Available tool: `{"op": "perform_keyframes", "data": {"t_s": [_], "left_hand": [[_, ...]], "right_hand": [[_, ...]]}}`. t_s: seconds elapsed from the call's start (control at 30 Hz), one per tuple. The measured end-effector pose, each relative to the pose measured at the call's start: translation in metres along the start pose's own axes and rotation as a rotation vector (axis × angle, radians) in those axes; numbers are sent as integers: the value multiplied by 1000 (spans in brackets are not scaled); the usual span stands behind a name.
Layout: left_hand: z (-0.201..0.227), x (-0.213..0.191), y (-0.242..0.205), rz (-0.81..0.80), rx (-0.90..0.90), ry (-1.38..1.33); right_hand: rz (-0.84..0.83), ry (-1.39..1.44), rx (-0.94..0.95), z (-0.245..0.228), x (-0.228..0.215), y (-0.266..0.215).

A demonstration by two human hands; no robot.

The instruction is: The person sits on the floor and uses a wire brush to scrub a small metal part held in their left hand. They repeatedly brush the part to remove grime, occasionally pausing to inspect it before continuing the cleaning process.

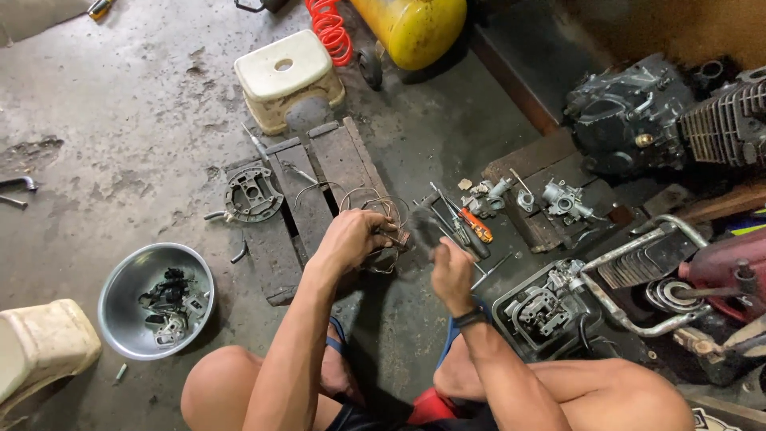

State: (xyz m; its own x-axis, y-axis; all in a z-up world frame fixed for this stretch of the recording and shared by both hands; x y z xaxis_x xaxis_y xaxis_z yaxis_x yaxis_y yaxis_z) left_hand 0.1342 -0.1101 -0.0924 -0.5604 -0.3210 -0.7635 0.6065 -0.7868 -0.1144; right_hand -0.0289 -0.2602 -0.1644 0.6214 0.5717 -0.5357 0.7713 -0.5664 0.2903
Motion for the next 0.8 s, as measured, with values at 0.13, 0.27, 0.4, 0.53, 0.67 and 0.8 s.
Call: {"op": "perform_keyframes", "data": {"t_s": [0.13, 0.27, 0.4, 0.53, 0.67, 0.8], "left_hand": [[-2, -1, -2, 7, -29, -29], [-1, 3, -3, -16, -107, -30], [-4, -1, -5, -1, -140, -24], [-10, 3, -4, -2, -162, 1], [-13, 2, -6, -8, -192, -4], [-14, 4, -5, -14, -205, 9]], "right_hand": [[-51, -51, -47, 28, 11, -23], [-160, -229, 115, 67, -18, -52], [-74, -39, 101, 26, -10, -6], [-181, -29, -29, -28, -1, 4], [-222, -281, 6, 15, -22, -26], [-107, -221, 41, 48, -36, -16]]}}
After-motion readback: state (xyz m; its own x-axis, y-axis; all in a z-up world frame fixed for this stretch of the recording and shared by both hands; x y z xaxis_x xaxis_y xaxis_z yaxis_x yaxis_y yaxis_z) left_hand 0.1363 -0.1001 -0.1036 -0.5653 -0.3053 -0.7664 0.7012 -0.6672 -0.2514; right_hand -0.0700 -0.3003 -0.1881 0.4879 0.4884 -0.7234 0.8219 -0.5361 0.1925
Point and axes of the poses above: each hand's wrist, its own y-axis towards the middle knuckle, its own x-axis out of the palm, z = x × y, the point moved 8 cm from there along y, towards the middle knuckle, and after that the axes turned 3 degrees about -x, right-handed, at the moved point
